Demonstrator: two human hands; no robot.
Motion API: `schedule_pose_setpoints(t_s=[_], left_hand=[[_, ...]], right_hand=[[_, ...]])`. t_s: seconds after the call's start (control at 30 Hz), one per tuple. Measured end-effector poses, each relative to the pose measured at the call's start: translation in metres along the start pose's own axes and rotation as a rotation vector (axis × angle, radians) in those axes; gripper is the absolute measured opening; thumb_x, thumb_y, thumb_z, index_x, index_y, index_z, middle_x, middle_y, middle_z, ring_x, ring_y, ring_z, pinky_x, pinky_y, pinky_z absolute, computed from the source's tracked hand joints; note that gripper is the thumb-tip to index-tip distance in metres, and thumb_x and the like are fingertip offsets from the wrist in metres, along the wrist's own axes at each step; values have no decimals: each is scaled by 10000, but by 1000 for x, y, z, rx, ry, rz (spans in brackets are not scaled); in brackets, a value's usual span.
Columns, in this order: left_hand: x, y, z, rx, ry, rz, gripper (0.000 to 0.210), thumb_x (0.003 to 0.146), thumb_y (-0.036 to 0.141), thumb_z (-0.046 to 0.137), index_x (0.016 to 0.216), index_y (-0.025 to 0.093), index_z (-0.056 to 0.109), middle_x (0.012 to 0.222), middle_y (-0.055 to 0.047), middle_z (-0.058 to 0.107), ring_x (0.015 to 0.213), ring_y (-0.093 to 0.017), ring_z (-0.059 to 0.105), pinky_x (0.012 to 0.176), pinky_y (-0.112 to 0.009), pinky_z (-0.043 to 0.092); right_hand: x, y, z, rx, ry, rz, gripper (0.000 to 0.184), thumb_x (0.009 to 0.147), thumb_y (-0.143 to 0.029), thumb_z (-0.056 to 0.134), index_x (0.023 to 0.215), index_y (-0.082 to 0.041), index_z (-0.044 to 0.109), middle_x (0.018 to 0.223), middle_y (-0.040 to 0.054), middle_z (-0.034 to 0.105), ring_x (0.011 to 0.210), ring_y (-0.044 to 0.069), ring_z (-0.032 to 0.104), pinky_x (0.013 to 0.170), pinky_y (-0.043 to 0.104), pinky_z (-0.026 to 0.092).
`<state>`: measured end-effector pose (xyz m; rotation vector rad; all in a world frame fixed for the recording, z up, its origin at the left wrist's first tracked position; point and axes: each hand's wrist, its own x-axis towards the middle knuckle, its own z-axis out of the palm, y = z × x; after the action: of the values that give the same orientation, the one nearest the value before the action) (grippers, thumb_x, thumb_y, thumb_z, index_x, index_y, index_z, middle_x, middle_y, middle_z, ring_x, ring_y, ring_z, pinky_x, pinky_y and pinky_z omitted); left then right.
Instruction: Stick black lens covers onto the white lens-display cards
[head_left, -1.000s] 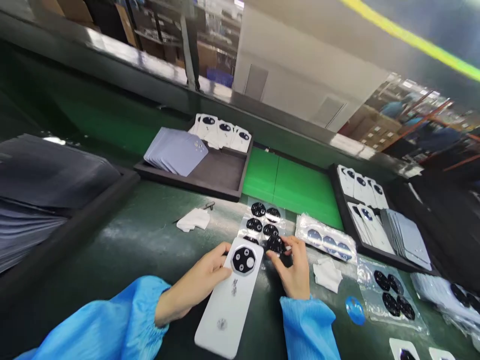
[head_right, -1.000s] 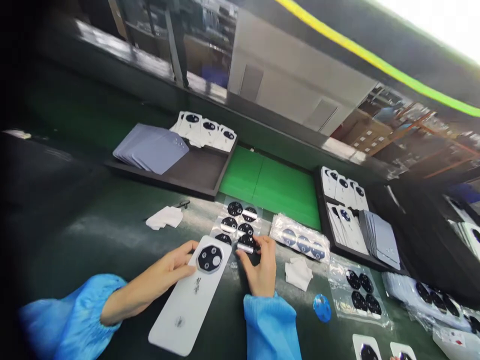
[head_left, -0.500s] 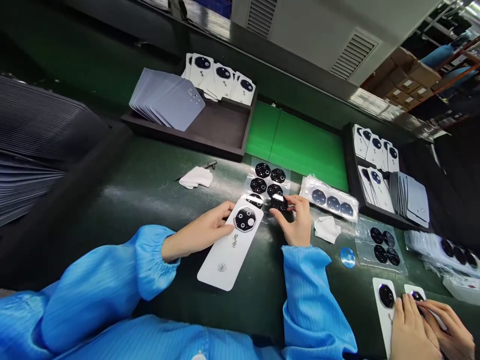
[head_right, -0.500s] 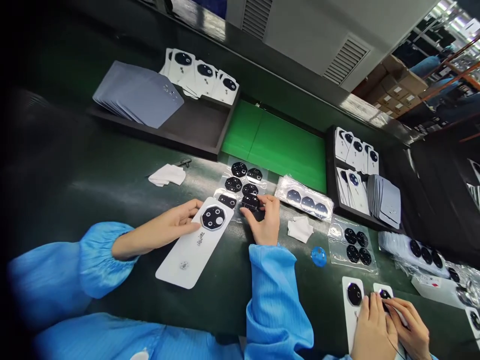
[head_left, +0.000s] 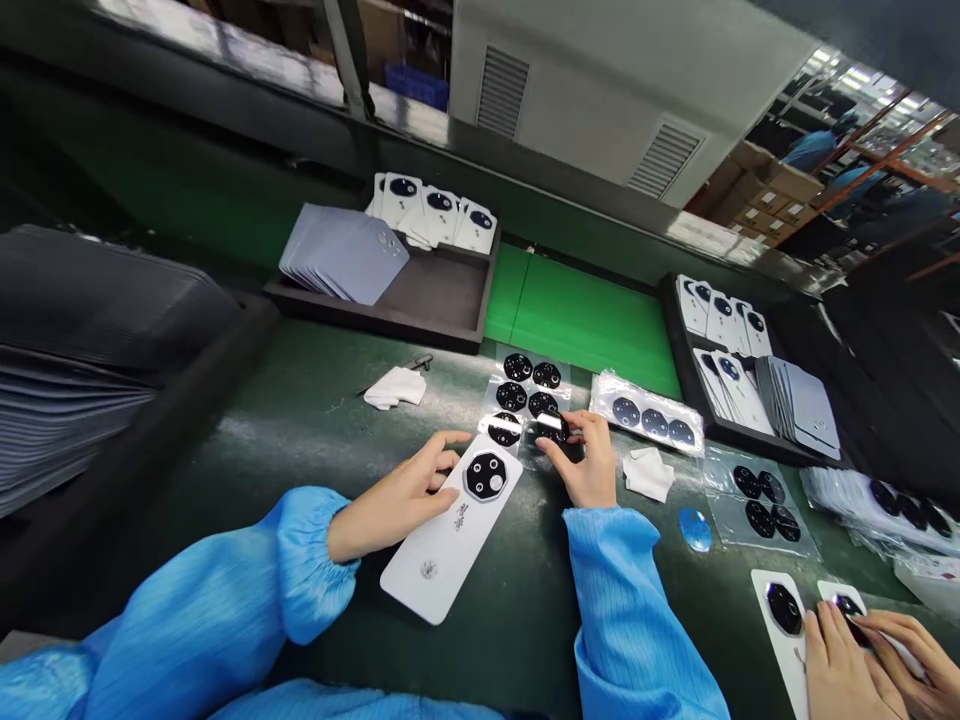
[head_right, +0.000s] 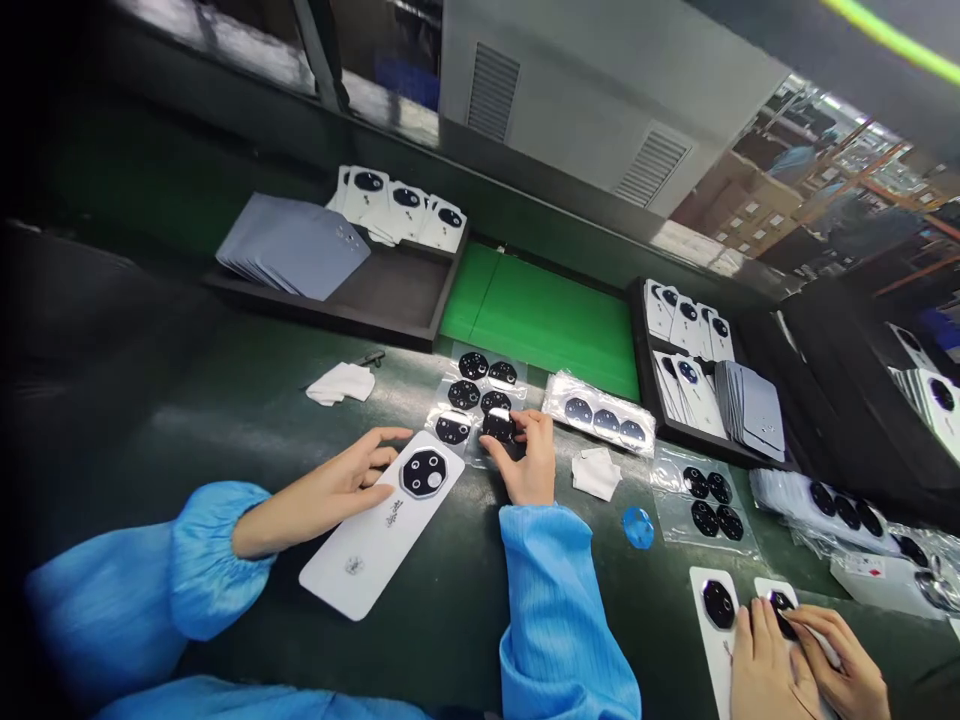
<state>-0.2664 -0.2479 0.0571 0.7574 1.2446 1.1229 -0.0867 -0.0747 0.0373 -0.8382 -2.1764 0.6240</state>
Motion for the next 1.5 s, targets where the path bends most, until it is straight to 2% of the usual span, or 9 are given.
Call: schedule_pose_setpoints(t_s=[0.1,0.2,0.4,0.7,0.93,1.13,1.5], left_hand=[[-1,1,1,-140,36,-16,669,728,347,676,1284,223,326,1180,-111,575,845,-239,654,660,-327,530],[-2,0,3,-184,58,-17,645,734,380,703,1261,229,364,1192,-116,572,810,-223,656,655,-311,523],[-1,-6,4,-218,52,1,639,742,423,725,1250,245,380,1162,-101,580,797,-207,646,659,-294,520],[2,-8,6,-270,65,11,580,738,384,730,1179,242,381,1094,-74,594,805,-193,639,644,-273,511],[4,-8,6,-255,60,-5,599,732,426,726,1169,237,362,1125,-89,581,803,-212,649,674,-314,510],[1,1,7,-227,58,-47,656,698,477,739,1160,226,346,1127,-95,577,780,-197,632,659,-304,497],[4,-3,8,-291,59,-25,629,712,368,737,1179,226,339,1182,-100,571,744,-178,648,615,-282,519]], right_hand=[[-1,1,1,8,22,-16,296,800,-433,660,1005,-224,608,981,59,565,869,203,595,667,336,543],[-2,3,2,3,46,-21,304,810,-456,646,1007,-228,608,979,59,568,851,201,601,657,338,546],[-2,6,1,-11,26,-27,314,822,-464,636,1031,-231,606,992,63,573,858,206,610,660,346,558],[-1,14,-4,-29,-50,-49,338,832,-450,648,1089,-236,598,1015,65,577,876,203,616,683,335,567],[-2,7,0,-28,7,-31,354,839,-512,608,1045,-224,597,985,66,571,831,199,604,667,343,561],[-2,5,2,-36,24,-34,377,843,-544,585,1029,-215,599,973,63,573,819,193,604,657,333,559],[-2,11,-3,-61,-47,-44,332,842,-457,631,1078,-229,583,1022,60,569,860,193,610,694,328,560]])
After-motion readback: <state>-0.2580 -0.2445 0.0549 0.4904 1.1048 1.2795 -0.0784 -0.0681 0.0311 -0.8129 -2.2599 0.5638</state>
